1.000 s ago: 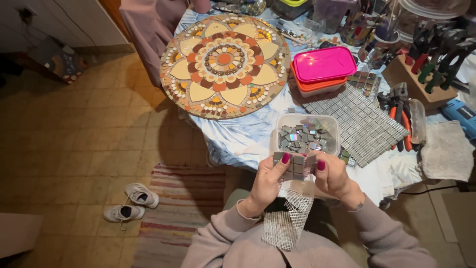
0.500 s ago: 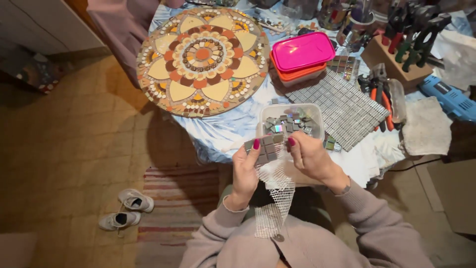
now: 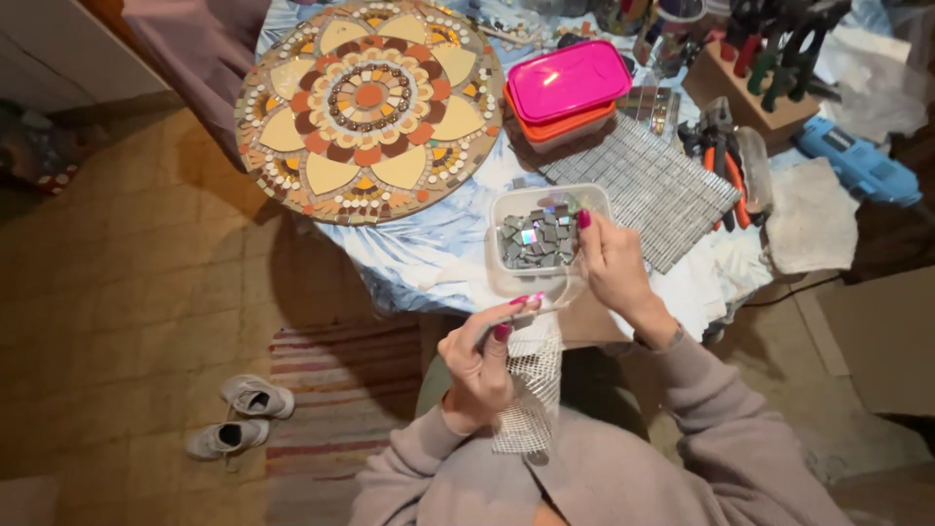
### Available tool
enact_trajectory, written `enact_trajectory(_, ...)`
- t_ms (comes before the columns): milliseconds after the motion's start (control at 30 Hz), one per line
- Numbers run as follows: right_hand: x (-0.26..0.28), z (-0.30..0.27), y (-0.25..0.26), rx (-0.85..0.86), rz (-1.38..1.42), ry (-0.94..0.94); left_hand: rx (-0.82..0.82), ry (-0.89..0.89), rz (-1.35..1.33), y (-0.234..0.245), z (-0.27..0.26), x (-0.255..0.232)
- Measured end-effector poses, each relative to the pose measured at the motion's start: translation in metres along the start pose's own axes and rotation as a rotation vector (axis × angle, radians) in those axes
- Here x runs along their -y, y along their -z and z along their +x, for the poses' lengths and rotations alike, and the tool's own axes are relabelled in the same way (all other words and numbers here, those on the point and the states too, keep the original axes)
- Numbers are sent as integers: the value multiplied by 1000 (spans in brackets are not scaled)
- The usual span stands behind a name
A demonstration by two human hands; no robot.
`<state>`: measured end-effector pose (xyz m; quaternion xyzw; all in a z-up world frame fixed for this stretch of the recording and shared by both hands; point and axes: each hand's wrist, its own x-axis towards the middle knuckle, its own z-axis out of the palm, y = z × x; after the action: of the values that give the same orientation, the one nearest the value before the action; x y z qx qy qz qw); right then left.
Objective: Removing individual mosaic tiles from a fiberglass mesh backing sheet by hand.
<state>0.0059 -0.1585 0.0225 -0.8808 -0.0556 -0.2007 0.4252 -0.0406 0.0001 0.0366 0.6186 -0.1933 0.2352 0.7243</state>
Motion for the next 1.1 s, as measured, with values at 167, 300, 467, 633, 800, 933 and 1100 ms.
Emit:
enact_trajectory(167,6,1,-3,119,409,-135,-155,154,-122,-1,4,2)
enact_trajectory(300,-13,0,-6,204,637,-171,-212,189,-158,5,8,2)
enact_trajectory(467,-7,8,-2,195,532,-8,-260,219,-85,26,13,15)
enact_trajectory(633,-24,23,-5,314,20,191,-159,-20,-159,60,48,11)
enact_trajectory(800,-2,20,7,360,-98,212,-237,-759,549,140,105,-53)
enact_trajectory(933,37,3,18,171,41,316,-48,-580,499,146,89,-77)
enact_trajectory(1100,41,-49,-22,383,505,413,169,182,150,65,29,-45)
